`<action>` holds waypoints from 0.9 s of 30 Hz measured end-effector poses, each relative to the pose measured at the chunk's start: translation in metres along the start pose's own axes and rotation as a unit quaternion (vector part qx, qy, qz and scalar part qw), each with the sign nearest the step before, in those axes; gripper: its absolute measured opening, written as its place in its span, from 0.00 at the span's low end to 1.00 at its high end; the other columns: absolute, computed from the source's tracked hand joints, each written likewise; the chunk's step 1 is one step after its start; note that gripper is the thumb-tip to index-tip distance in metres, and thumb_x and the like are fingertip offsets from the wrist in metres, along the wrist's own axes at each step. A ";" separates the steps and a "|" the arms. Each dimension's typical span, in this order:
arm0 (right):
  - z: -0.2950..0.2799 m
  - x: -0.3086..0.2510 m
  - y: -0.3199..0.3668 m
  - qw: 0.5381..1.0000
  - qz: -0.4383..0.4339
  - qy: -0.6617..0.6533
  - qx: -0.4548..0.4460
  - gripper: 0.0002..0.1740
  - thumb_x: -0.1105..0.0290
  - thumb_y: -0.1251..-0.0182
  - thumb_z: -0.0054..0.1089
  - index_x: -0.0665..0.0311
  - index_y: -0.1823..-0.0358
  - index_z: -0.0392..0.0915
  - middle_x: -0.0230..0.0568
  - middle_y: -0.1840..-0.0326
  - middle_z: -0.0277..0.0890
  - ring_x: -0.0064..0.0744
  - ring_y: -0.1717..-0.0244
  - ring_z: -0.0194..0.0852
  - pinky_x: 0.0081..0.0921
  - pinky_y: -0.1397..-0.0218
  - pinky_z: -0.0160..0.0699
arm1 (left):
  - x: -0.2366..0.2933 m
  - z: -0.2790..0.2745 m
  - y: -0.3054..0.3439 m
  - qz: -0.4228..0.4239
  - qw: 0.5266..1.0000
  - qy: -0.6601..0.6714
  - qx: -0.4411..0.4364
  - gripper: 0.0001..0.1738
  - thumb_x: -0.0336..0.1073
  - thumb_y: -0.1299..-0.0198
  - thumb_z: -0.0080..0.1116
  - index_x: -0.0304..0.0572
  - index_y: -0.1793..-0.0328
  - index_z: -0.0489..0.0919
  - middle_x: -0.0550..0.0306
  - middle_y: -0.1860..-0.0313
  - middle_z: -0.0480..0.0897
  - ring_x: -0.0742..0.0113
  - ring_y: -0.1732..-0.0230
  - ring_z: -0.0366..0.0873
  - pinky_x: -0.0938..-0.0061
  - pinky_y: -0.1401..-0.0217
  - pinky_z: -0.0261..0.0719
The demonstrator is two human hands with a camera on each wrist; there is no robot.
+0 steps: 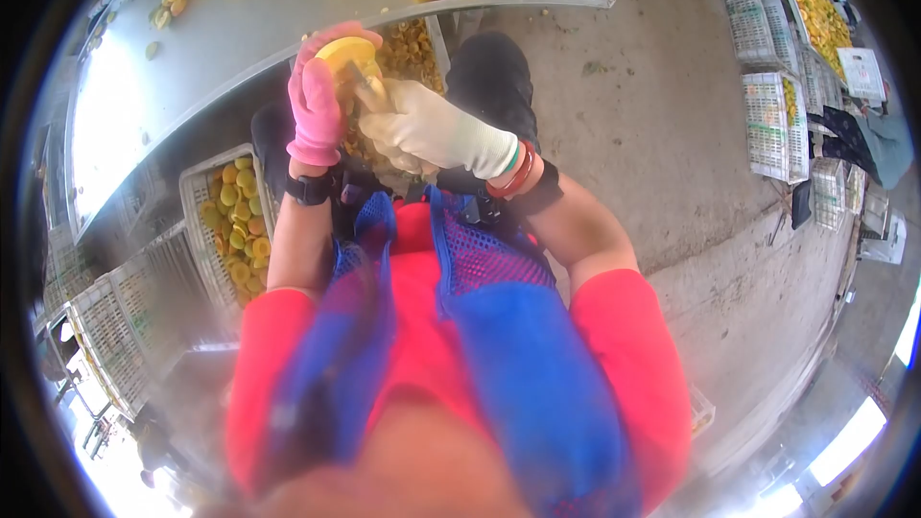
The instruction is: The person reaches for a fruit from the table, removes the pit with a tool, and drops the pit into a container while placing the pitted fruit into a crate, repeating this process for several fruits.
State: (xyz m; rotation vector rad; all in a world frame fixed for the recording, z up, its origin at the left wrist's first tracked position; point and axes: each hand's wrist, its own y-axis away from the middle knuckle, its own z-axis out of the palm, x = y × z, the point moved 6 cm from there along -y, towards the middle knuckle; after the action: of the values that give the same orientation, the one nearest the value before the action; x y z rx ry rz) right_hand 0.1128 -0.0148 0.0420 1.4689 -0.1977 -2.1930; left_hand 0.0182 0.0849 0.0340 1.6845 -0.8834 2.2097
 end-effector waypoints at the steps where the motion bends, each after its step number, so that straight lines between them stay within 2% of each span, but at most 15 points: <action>1: -0.001 -0.001 0.000 1.000 -0.003 0.012 -0.003 0.08 0.68 0.26 0.50 0.63 0.52 0.70 0.30 0.78 0.68 0.20 0.85 0.66 0.22 0.83 0.64 | -0.001 -0.001 -0.002 0.000 1.000 -0.006 -0.012 0.38 0.63 0.27 0.45 0.31 0.34 0.71 0.45 0.46 0.83 0.64 0.52 0.82 0.71 0.48 0.82; 3: 0.000 -0.001 -0.002 1.000 -0.007 0.026 -0.009 0.09 0.68 0.26 0.50 0.64 0.51 0.71 0.31 0.78 0.69 0.21 0.84 0.68 0.22 0.82 0.66 | -0.002 0.000 -0.004 0.002 1.000 -0.014 -0.022 0.36 0.61 0.26 0.44 0.31 0.34 0.71 0.46 0.46 0.83 0.64 0.52 0.82 0.71 0.48 0.82; 6: -0.015 0.015 -0.019 0.980 -0.086 0.133 0.123 0.09 0.68 0.27 0.51 0.65 0.52 0.71 0.31 0.77 0.70 0.19 0.83 0.68 0.21 0.80 0.66 | 0.000 0.006 -0.007 -0.031 0.997 -0.072 -0.007 0.31 0.55 0.23 0.40 0.31 0.34 0.72 0.47 0.47 0.83 0.64 0.51 0.82 0.71 0.48 0.82; 8: -0.018 0.005 -0.018 0.816 -0.391 0.361 0.225 0.10 0.69 0.29 0.52 0.66 0.52 0.71 0.38 0.76 0.74 0.32 0.79 0.75 0.29 0.75 0.73 | 0.017 0.012 -0.010 -0.072 0.995 -0.069 0.027 0.32 0.56 0.23 0.38 0.30 0.37 0.74 0.47 0.49 0.84 0.64 0.53 0.83 0.72 0.49 0.82; 9: -0.019 0.011 -0.018 0.817 -0.390 0.360 0.224 0.10 0.69 0.29 0.52 0.66 0.52 0.71 0.38 0.76 0.74 0.32 0.79 0.75 0.29 0.75 0.73 | 0.018 0.010 -0.009 -0.113 0.989 -0.067 0.061 0.34 0.57 0.22 0.36 0.30 0.41 0.77 0.47 0.52 0.85 0.64 0.55 0.83 0.73 0.50 0.82; 11: -0.010 0.009 -0.019 0.886 -0.318 0.283 0.182 0.12 0.70 0.32 0.55 0.69 0.51 0.71 0.51 0.69 0.78 0.52 0.70 0.80 0.39 0.64 0.78 | 0.018 0.010 -0.005 -0.141 0.985 -0.025 0.096 0.30 0.54 0.22 0.38 0.31 0.47 0.81 0.52 0.55 0.86 0.69 0.58 0.82 0.76 0.53 0.79; 12: -0.006 0.000 -0.011 0.887 -0.318 0.282 0.181 0.12 0.70 0.32 0.55 0.69 0.51 0.71 0.51 0.69 0.78 0.52 0.70 0.80 0.39 0.64 0.78 | 0.016 0.008 -0.002 -0.168 0.977 0.017 0.130 0.28 0.51 0.21 0.40 0.33 0.54 0.84 0.57 0.58 0.86 0.73 0.60 0.81 0.80 0.56 0.77; 13: -0.003 0.001 -0.010 0.964 -0.160 0.175 0.119 0.14 0.70 0.33 0.55 0.70 0.50 0.71 0.56 0.64 0.78 0.59 0.64 0.79 0.42 0.60 0.78 | 0.012 0.007 -0.001 -0.167 0.977 0.016 0.130 0.28 0.51 0.21 0.40 0.33 0.54 0.84 0.57 0.58 0.86 0.73 0.60 0.81 0.80 0.56 0.77; 14: 0.003 0.013 -0.009 0.997 0.006 0.060 0.052 0.15 0.71 0.34 0.56 0.71 0.49 0.71 0.62 0.60 0.78 0.66 0.58 0.78 0.45 0.55 0.78 | 0.009 0.004 -0.002 -0.128 0.982 0.007 0.140 0.29 0.50 0.21 0.39 0.32 0.55 0.84 0.56 0.60 0.87 0.73 0.63 0.81 0.80 0.59 0.77; 15: 0.000 0.023 -0.015 0.997 0.007 0.061 0.053 0.15 0.71 0.34 0.56 0.71 0.49 0.71 0.62 0.60 0.78 0.66 0.58 0.78 0.45 0.55 0.78 | 0.008 0.001 -0.002 -0.089 0.984 -0.001 0.152 0.30 0.50 0.21 0.38 0.32 0.57 0.84 0.55 0.62 0.87 0.72 0.65 0.81 0.80 0.61 0.78; 17: -0.005 0.012 -0.019 0.909 -0.297 0.256 0.139 0.15 0.71 0.34 0.55 0.71 0.49 0.71 0.57 0.61 0.79 0.56 0.62 0.81 0.40 0.59 0.78 | 0.012 0.006 -0.006 -0.080 0.985 -0.004 0.150 0.30 0.49 0.21 0.38 0.32 0.58 0.84 0.54 0.61 0.87 0.73 0.65 0.81 0.80 0.62 0.78; 21: -0.001 -0.004 -0.011 0.870 -0.311 0.335 0.182 0.16 0.70 0.33 0.54 0.71 0.48 0.70 0.49 0.62 0.79 0.45 0.64 0.81 0.38 0.61 0.78 | 0.014 0.010 -0.006 -0.057 0.981 0.001 0.185 0.31 0.49 0.21 0.35 0.31 0.59 0.84 0.55 0.63 0.88 0.73 0.64 0.82 0.80 0.61 0.79; 23: 0.005 0.001 -0.013 0.979 -0.133 0.133 0.077 0.15 0.70 0.32 0.54 0.71 0.48 0.69 0.42 0.69 0.77 0.33 0.74 0.78 0.35 0.72 0.77 | 0.012 0.009 -0.006 -0.059 0.980 -0.033 0.185 0.37 0.56 0.22 0.31 0.30 0.58 0.84 0.52 0.66 0.87 0.70 0.65 0.83 0.78 0.60 0.80; 24: 0.004 -0.001 -0.012 0.979 -0.132 0.132 0.076 0.15 0.70 0.32 0.54 0.71 0.48 0.69 0.42 0.69 0.77 0.33 0.74 0.78 0.35 0.72 0.77 | 0.012 0.007 -0.006 -0.061 0.979 -0.068 0.185 0.44 0.62 0.22 0.26 0.28 0.56 0.84 0.49 0.69 0.87 0.66 0.67 0.84 0.76 0.60 0.81; 27: 0.001 0.001 -0.011 0.986 -0.063 0.145 0.055 0.13 0.70 0.31 0.52 0.69 0.49 0.68 0.39 0.76 0.74 0.29 0.83 0.73 0.30 0.81 0.72 | 0.012 0.006 -0.008 -0.081 0.981 -0.063 0.162 0.42 0.60 0.22 0.27 0.28 0.57 0.84 0.49 0.69 0.87 0.66 0.68 0.84 0.76 0.58 0.81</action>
State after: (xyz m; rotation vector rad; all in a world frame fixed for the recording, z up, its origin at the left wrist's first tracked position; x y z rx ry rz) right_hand 0.1079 -0.0061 0.0378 1.8871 -0.1315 -2.0585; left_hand 0.0231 0.0856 0.0485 1.9784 -0.4059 2.2469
